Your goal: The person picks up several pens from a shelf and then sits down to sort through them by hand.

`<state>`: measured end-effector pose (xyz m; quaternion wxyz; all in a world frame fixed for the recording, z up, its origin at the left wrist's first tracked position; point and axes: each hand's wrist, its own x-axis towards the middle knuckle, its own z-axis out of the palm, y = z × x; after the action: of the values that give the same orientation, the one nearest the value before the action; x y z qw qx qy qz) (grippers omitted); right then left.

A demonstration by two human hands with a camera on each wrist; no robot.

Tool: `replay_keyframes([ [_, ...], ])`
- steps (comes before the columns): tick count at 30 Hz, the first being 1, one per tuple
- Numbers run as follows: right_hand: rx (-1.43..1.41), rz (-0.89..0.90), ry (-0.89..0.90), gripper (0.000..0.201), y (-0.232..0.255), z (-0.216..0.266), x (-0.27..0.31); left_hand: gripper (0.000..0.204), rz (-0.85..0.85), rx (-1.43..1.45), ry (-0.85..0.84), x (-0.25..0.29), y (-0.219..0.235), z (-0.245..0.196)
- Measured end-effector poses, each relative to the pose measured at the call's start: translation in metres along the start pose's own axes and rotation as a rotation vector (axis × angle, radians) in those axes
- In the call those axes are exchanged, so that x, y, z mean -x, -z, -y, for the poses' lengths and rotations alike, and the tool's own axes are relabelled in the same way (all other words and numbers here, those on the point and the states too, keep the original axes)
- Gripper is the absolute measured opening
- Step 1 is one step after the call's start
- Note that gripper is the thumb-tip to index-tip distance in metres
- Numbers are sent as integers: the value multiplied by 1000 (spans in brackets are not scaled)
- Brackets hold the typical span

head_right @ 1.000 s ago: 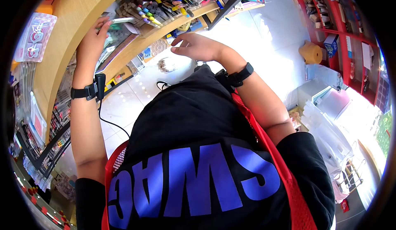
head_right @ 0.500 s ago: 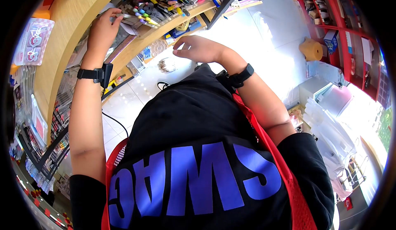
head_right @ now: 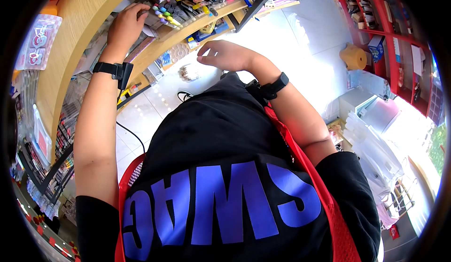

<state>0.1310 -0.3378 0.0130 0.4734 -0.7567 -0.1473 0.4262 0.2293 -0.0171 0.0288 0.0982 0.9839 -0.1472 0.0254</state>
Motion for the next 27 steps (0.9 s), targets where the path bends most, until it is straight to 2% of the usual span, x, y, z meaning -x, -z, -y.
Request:
replay_keyframes([
  [3, -8, -18, 14, 40, -1, 0, 0, 24, 37, 28, 22, -3, -1, 4],
  [9, -2, -21, 5, 41, 1, 0, 2, 26, -6, 107, -124, -3, 17, -5],
  [12, 12, -27, -10, 41, 0, -3, 1, 27, 59, 161, -40, -3, 22, -11],
  [14, 13, -32, -20, 41, 0, -4, 2, 28, 149, 217, 75, -4, 25, -14],
  [17, 7, -30, -19, 40, 1, -4, 3, 28, 80, 221, -4, -7, 14, -1],
  [27, -2, -32, -21, 41, 1, -4, 4, 29, 75, 210, -60, -13, 6, 13],
])
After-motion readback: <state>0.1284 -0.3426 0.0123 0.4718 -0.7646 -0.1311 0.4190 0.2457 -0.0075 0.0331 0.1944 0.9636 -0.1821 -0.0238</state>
